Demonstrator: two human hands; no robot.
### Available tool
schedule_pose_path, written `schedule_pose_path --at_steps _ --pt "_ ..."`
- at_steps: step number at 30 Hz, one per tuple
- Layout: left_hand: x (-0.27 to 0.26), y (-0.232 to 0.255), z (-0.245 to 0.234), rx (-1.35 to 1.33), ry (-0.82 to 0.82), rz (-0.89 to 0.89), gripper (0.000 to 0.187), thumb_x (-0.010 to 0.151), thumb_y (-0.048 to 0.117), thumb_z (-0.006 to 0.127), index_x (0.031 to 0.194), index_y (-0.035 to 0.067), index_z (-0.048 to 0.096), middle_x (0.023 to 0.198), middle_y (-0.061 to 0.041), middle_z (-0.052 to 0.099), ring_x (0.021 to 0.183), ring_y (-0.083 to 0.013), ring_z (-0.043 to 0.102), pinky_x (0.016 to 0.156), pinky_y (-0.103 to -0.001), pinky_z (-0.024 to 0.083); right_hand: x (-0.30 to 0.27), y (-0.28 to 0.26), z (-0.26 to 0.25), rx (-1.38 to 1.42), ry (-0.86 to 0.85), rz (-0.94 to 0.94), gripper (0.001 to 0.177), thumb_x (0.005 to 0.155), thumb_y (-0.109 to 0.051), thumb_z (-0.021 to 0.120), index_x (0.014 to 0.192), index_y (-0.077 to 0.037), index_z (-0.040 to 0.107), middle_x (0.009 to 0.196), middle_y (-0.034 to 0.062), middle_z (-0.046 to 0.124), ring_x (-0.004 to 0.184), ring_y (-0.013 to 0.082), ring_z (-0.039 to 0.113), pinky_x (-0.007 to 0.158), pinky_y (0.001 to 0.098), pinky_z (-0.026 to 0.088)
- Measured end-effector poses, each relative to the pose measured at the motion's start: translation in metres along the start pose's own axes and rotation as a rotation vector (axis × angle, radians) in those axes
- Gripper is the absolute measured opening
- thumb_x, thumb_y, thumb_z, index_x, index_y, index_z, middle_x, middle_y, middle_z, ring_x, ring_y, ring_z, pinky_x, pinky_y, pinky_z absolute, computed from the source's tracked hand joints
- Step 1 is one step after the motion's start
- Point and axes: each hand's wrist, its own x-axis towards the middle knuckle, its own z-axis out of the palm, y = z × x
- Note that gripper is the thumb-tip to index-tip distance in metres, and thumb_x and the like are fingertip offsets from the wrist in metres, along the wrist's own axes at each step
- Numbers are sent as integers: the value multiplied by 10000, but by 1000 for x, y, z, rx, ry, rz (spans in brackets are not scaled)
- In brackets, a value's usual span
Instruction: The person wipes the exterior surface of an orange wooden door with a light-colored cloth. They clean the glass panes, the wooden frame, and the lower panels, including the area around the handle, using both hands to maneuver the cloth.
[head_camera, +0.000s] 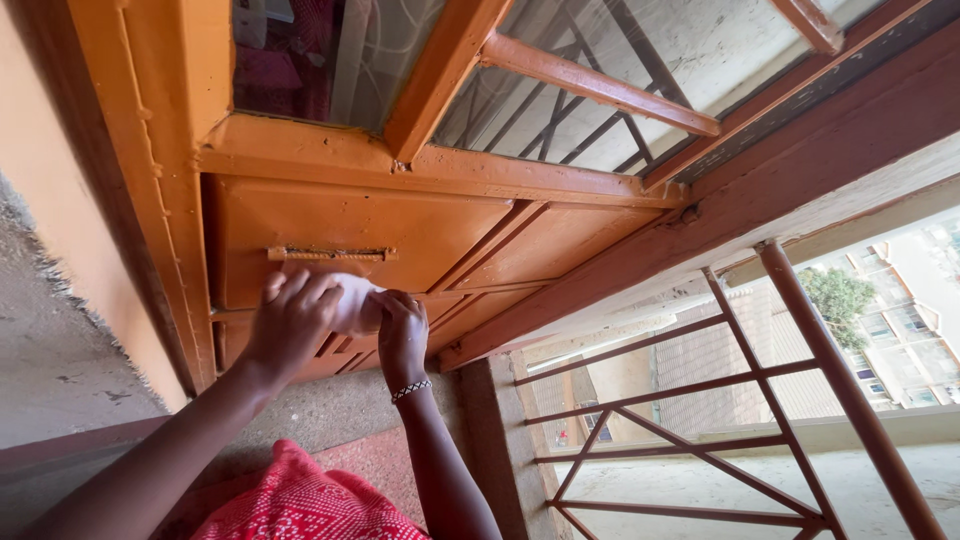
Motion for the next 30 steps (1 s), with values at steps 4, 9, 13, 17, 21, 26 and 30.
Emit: schedule_pose_path --at_steps 4,9,13,17,21,26,30 --pt "-30 -12 -16 -65 -33 -90 249 863 62 732 1090 162 752 1120 10 746 1043 -177 675 1041 -502 416 -6 -10 -5 39 88 13 203 862 18 676 996 -63 805 1076 86 759 985 274 684 887 380 556" --pt "-34 -22 -46 -91 105 -111 227 935 25 710 1101 166 777 1077 26 758 948 -150 647 977 -404 377 -4 -35 -25 86 209 -30 181 887 10 698 1003 -78 806 1075 51 738 1016 243 665 902 359 548" --pt "-14 -39 -58 -34 195 -103 173 986 59 726 1082 193 778 1093 44 759 935 -119 620 1013 -375 346 11 -52 -29 33 304 -109 210 897 10 704 1030 -112 810 1118 30 735 1036 232 647 917 352 542" --pt "-6 -51 -63 21 168 -138 180 998 74 726 1092 214 788 1092 87 750 942 -113 614 976 -365 326 30 -65 -10 -11 272 -172 291 915 69 662 1082 -130 794 1207 18 721 1057 248 622 936 360 544" --pt "-5 -46 -59 28 224 -135 139 1011 89 732 1074 202 783 1082 82 744 946 -129 621 954 -387 326 28 -66 -6 -12 225 -133 390 861 115 628 1107 -139 792 1216 3 716 1053 267 614 931 374 549" --pt "-2 -22 -38 -17 208 -137 163 929 126 735 1082 176 756 1134 39 748 1032 -151 660 1014 -430 360 13 -46 -2 8 284 -98 352 866 110 623 1074 -120 790 1209 24 726 1073 273 617 936 378 546" --pt "2 -10 -24 -69 236 -93 185 909 100 747 1073 185 761 1116 48 753 1005 -140 664 995 -409 370 10 -34 -8 12 307 -71 299 880 74 633 1044 -113 801 1158 28 746 1052 250 634 922 372 534"
